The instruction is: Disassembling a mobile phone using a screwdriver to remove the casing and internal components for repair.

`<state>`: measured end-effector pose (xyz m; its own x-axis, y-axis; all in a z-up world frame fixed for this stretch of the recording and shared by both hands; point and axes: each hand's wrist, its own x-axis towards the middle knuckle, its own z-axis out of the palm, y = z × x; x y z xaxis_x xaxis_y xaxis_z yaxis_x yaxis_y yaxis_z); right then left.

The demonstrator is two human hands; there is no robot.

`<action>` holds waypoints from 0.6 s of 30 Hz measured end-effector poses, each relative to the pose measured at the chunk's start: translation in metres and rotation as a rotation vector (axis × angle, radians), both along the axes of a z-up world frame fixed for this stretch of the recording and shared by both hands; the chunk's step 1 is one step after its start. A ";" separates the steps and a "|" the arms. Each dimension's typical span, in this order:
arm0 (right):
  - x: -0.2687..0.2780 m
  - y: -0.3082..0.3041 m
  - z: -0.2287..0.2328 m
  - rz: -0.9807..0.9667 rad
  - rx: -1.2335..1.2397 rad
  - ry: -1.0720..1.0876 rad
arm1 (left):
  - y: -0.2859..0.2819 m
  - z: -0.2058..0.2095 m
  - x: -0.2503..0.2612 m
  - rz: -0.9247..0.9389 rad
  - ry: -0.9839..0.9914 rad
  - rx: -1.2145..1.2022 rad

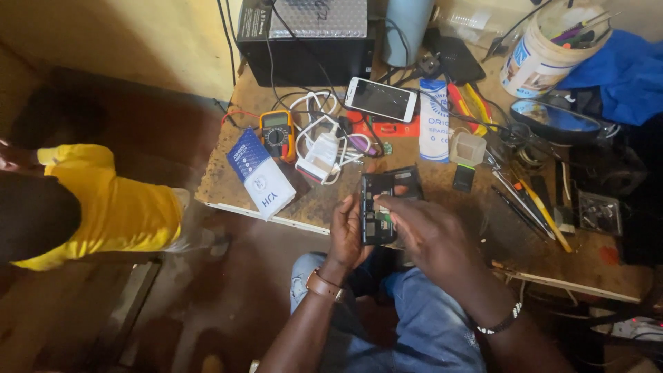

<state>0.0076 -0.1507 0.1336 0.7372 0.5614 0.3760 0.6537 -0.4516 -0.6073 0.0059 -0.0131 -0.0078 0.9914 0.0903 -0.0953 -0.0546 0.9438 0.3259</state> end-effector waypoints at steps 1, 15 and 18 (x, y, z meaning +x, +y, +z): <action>0.000 0.000 0.003 -0.001 -0.001 0.001 | 0.001 0.000 0.000 -0.001 0.001 -0.001; 0.010 -0.008 0.030 0.099 -0.026 -0.090 | 0.008 -0.002 -0.002 -0.050 0.038 0.092; 0.009 -0.016 0.014 -0.027 -0.082 -0.075 | 0.004 0.045 -0.014 -0.057 0.014 0.068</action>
<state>0.0168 -0.1672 0.1480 0.7240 0.5729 0.3843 0.6828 -0.5156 -0.5177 -0.0077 -0.0088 0.0371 0.9937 0.0404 -0.1044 0.0035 0.9209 0.3897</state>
